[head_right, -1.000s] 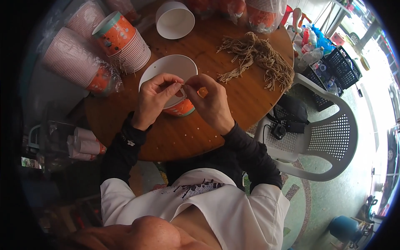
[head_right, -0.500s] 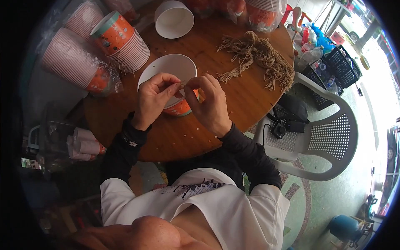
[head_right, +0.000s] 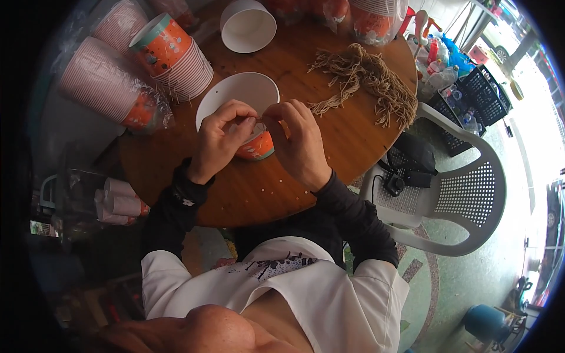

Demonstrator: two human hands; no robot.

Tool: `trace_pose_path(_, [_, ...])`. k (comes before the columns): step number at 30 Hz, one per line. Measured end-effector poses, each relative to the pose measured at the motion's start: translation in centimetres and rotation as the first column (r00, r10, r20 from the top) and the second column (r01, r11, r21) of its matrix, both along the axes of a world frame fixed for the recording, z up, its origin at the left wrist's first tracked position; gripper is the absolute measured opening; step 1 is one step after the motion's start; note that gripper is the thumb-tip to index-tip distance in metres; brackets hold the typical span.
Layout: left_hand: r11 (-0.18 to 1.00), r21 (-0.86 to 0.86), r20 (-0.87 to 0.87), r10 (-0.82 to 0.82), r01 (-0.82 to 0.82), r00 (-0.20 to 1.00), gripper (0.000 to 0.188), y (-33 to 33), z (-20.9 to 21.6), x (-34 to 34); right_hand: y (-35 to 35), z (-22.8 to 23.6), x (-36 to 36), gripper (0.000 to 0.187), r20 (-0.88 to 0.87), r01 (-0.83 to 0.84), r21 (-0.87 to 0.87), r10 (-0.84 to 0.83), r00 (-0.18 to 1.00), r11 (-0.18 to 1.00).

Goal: The recorder is threading and tying strings through pre-punched holes in paper buckets to create handles.

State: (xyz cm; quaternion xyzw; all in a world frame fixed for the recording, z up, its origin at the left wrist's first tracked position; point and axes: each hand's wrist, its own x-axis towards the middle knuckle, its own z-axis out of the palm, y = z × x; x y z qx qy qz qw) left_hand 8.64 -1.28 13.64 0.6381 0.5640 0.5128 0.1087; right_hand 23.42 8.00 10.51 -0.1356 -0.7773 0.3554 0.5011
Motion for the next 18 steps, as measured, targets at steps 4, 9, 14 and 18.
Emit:
trace_pose_path(4, [0.925,-0.285,0.643,-0.011,0.252,0.766,0.012,-0.31,0.64,-0.39,-0.37,0.04,-0.10,0.015,-0.012,-0.019,-0.026,0.019,1.000,0.999])
trace_pose_path(9, [0.874,-0.295,0.809,0.014,0.387,0.587,0.018,-0.25,0.88,-1.00,-0.69,0.08,-0.22,0.020,-0.126,-0.058,-0.058,0.050,0.991,0.997])
trace_pose_path(14, [0.873,-0.314,0.771,0.004,0.375,0.636,0.018,-0.26,0.84,-0.90,-0.03,0.28,0.10,0.024,-0.088,-0.026,0.059,0.031,0.996,0.998])
trace_pose_path(18, [0.872,-0.322,0.710,-0.035,0.368,0.704,0.017,-0.19,0.88,-0.70,0.29,0.49,0.33,0.022,-0.063,0.049,0.171,-0.038,0.997,0.984])
